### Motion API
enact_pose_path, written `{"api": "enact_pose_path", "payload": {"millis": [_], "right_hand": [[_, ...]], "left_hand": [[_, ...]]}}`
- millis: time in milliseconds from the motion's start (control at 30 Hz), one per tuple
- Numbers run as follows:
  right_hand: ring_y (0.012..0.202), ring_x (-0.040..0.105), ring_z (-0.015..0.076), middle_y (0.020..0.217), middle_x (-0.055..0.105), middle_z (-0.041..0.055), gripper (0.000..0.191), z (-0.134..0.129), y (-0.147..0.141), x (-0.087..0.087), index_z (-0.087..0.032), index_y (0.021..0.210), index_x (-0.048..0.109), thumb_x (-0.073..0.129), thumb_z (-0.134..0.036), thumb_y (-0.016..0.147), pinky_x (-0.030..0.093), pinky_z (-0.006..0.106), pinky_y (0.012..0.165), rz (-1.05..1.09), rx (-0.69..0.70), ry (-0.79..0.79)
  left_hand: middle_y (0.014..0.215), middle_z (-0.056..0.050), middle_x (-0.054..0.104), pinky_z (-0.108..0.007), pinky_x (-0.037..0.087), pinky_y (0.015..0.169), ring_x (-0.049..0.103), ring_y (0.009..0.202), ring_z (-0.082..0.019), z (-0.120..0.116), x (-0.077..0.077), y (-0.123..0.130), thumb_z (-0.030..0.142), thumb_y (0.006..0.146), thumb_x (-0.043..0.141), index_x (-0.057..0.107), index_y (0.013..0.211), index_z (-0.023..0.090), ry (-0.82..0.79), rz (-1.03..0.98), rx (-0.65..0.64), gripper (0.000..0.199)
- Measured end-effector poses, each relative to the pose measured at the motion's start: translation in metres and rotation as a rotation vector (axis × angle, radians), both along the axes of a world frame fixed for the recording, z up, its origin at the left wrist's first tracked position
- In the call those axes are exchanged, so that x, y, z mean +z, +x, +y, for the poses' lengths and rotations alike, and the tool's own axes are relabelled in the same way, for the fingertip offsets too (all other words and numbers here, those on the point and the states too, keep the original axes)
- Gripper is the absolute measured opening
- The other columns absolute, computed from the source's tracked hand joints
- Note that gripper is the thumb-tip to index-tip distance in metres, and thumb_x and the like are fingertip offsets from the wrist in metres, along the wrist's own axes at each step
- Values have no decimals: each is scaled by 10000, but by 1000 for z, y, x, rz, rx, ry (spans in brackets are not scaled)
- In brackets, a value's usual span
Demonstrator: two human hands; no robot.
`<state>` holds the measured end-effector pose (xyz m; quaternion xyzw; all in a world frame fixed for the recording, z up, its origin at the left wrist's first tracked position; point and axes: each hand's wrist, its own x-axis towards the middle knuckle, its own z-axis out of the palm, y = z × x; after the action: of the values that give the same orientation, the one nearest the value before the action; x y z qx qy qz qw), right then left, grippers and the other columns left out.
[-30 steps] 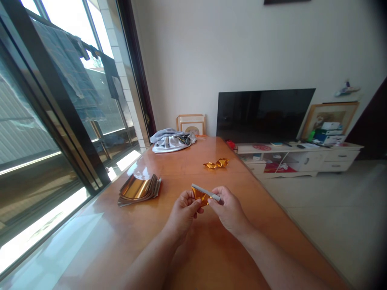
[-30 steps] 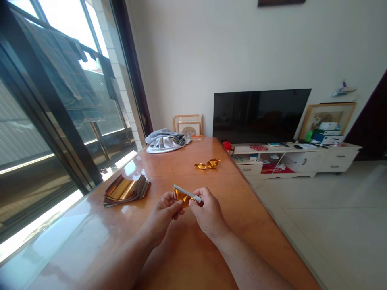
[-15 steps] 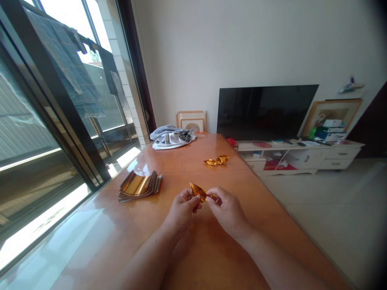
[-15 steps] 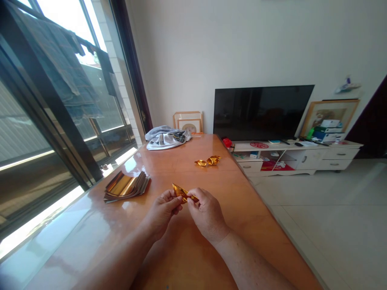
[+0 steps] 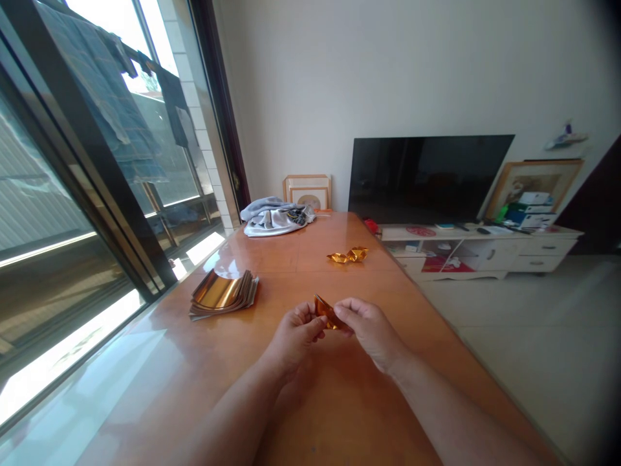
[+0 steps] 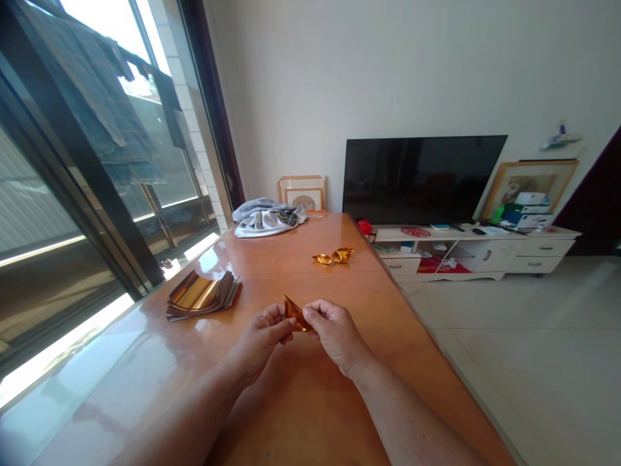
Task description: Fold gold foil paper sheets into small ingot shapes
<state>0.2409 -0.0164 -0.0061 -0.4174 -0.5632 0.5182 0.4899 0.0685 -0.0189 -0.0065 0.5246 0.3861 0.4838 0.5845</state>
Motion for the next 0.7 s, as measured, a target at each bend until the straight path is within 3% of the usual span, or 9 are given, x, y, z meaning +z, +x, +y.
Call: {"api": "enact_pose_path", "payload": {"millis": [133, 333, 700], "right_hand": [[701, 551, 145, 775, 651, 8, 286, 0, 0, -2, -172, 860, 677, 613, -449, 890, 439, 258, 645, -98, 23, 94], [762, 601, 168, 806, 684, 12, 236, 2, 0, -8, -194, 893, 681, 559, -394, 924, 463, 271, 698, -316, -66, 261], [661, 566, 156, 716, 631, -5, 239, 1, 0, -8, -204, 831, 646, 560, -410, 915, 439, 259, 611, -355, -96, 255]], "left_hand": [[762, -5, 612, -238, 363, 616, 482, 640, -102, 0, -1, 0, 299, 755, 752, 646, 827, 163, -4, 5, 0, 187], [742, 0, 595, -232, 357, 593, 473, 618, -99, 1, 0, 0, 276, 776, 718, 627, 799, 164, -1, 11, -26, 146], [730, 6, 606, -226, 348, 607, 480, 640, -104, -4, 8, 2, 221, 755, 731, 651, 786, 167, 12, 4, -16, 101]]}}
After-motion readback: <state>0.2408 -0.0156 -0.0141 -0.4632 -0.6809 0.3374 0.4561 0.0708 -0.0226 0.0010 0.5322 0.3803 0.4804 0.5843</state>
